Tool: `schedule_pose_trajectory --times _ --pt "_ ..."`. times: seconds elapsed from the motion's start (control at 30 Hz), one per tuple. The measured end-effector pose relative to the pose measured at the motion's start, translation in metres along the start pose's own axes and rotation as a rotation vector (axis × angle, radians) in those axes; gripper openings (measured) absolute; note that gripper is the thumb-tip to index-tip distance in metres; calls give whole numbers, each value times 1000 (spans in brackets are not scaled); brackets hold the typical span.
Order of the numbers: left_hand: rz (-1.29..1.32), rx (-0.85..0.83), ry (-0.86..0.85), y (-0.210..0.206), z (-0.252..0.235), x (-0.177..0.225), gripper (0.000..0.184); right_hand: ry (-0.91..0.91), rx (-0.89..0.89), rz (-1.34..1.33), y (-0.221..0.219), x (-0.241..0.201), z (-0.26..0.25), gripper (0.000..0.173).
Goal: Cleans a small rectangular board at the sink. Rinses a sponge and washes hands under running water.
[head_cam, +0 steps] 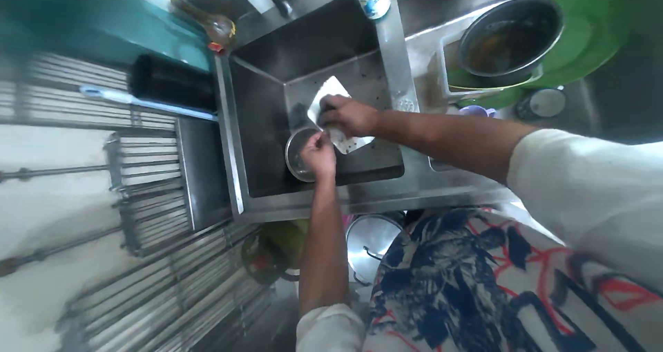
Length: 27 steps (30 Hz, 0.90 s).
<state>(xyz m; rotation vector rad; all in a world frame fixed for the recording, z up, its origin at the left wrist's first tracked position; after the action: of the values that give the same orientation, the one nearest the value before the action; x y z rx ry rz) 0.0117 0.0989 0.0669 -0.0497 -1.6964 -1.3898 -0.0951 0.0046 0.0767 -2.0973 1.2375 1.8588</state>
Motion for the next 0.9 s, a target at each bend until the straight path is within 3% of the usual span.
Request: schedule_pose_trajectory --times 0.1,0.23,0.3,0.4,0.47,0.57,0.73,0.9 --pt "13 -9 -5 3 2 -7 16 42 -147 86 -8 1 24 27" --pt "-9 -51 -38 -1 11 2 16 -82 -9 82 23 4 8 33" --pt "3 -34 -44 -1 13 11 16 7 38 50 18 -6 -3 28" --pt "63 10 -58 3 10 9 12 114 -74 76 4 -15 10 24" --pt "51 -1 -76 4 12 8 13 67 -109 130 11 -6 18 27" --pt "43 -34 -77 2 18 17 15 -41 35 94 27 1 11 30" --pt "25 -62 -96 1 19 17 16 71 122 53 16 -6 20 27" --pt "-73 -100 -51 -6 27 14 18 -477 414 -125 42 59 20 37"
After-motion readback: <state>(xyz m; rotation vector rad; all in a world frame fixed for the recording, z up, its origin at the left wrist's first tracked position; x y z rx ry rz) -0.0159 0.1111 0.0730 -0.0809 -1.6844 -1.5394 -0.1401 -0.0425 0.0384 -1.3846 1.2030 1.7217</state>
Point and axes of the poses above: each hand's wrist, its own z-axis away from the middle knuckle, its own y-axis out of the back of the hand, x = y × z, the point moved 8 cm from there along -z, towards the middle knuckle, and after that the axes turned 11 degrees about -z, right-handed, at the moved point
